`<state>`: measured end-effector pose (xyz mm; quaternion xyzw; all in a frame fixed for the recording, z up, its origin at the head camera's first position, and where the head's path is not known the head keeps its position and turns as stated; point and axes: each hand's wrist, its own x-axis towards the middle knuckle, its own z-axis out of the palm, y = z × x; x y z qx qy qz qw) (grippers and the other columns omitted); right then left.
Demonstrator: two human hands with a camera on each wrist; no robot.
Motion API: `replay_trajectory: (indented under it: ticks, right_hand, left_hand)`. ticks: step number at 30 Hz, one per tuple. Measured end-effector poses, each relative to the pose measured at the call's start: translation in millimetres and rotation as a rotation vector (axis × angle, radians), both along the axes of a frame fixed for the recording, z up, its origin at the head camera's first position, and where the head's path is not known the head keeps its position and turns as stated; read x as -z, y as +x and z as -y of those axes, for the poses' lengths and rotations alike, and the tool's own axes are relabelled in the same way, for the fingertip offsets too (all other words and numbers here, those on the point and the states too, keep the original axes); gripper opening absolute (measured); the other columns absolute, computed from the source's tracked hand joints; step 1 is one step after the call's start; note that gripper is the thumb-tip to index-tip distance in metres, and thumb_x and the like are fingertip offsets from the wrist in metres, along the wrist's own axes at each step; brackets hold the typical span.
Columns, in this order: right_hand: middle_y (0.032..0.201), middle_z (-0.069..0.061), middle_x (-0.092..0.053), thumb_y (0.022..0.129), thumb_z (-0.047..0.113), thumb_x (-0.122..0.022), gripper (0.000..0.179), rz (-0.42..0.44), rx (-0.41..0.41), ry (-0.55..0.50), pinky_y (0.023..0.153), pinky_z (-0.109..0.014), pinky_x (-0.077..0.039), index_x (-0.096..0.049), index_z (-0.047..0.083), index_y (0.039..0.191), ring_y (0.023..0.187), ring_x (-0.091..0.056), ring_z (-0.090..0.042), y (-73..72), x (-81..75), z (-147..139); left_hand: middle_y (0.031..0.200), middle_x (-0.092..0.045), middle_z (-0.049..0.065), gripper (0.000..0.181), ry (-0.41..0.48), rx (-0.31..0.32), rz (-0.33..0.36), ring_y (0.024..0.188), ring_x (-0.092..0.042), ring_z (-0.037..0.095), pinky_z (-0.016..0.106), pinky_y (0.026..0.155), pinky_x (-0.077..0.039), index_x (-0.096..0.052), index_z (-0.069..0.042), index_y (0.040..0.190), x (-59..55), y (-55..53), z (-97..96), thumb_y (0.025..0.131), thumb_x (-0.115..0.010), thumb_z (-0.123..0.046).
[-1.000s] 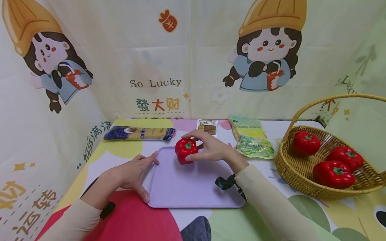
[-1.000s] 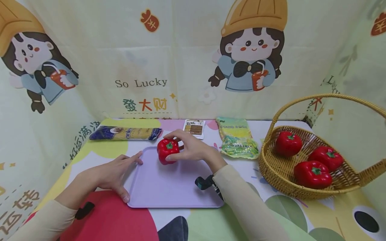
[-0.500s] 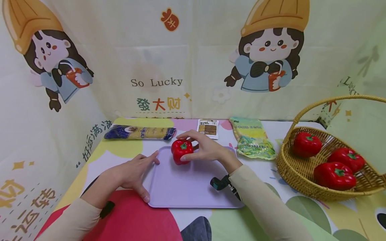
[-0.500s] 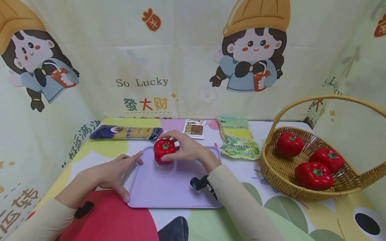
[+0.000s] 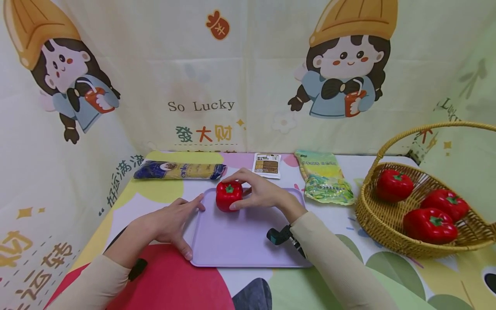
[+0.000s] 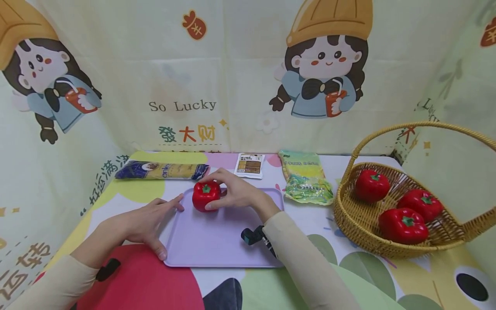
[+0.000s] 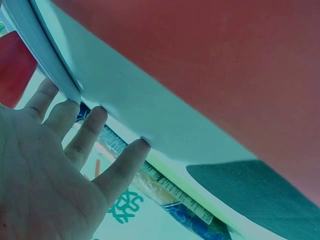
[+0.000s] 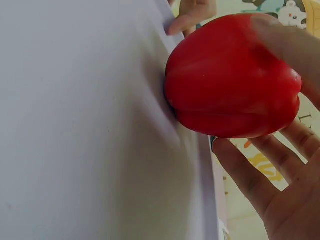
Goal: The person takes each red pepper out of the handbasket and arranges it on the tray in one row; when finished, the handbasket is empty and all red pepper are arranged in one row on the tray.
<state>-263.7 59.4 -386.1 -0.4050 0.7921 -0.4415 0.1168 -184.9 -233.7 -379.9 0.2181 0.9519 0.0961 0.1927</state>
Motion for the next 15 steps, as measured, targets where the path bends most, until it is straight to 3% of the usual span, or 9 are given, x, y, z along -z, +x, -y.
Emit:
replay_trajectory:
  ticks: [15]
  right_hand:
    - [0.136, 0.0, -0.05, 0.085, 0.017, -0.085, 0.064, 0.01, 0.0, -0.03, 0.094, -0.032, -0.057, -0.059, 0.023, 0.143, 0.129, -0.049, -0.016, -1.5, 3.8, 10.4]
  left_hand:
    - [0.152, -0.045, 0.002, 0.151, 0.004, -0.044, 0.021, 0.139, -0.036, 0.033, 0.06, 0.104, -0.048, -0.021, -0.013, 0.162, 3.4, 0.3, 0.0, 0.043, -0.091, -0.074]
